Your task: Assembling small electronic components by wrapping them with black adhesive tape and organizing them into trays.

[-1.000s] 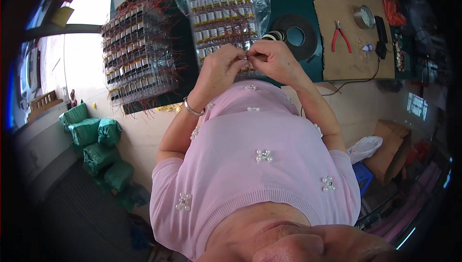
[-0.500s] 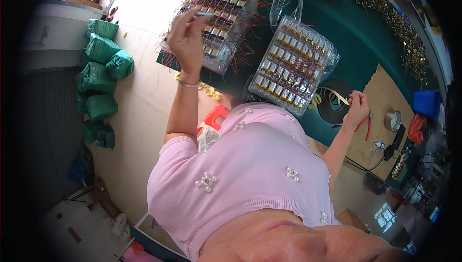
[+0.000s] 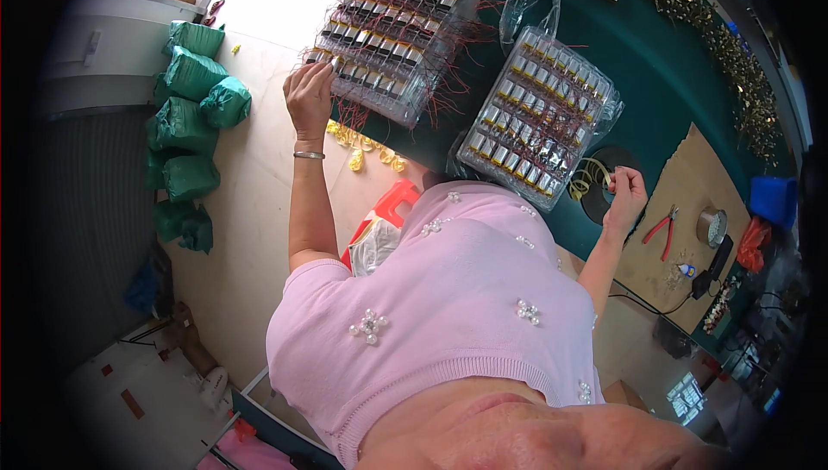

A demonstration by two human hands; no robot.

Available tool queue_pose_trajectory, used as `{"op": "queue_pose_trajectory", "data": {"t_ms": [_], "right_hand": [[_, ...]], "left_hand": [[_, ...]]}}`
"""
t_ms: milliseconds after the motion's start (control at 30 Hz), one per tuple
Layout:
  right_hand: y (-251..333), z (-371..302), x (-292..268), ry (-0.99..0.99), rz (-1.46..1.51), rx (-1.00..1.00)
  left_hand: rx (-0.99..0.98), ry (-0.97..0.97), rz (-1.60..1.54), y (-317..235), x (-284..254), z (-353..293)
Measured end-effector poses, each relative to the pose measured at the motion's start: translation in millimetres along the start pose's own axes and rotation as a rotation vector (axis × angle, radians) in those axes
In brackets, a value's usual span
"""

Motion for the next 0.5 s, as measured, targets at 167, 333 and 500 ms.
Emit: {"op": "queue_pose_trajectory", "data": {"t_ms": [167,333,500], "right_hand": [[0,-3,-1,0.006,0.0,0.015],[1,-2,5,0.022,0.011,0.031],[3,0,8,0.052,0.055,0.009]], "left_hand": [[0.078,0.021,0.211,-27,-15,13],[-0.165,0.079,-0.187,6,7,6],[-0.068,0.089,-0.047,-9,3,10]]}}
Point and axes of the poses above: each hand's wrist, its own z-axis towards the middle knuckle, its own x-axis out of the palm, y = z × x, the point moved 5 cm from there along z, towards the middle knuckle, and after that the axes turned 8 degrees about x, right-handed, at the moved point
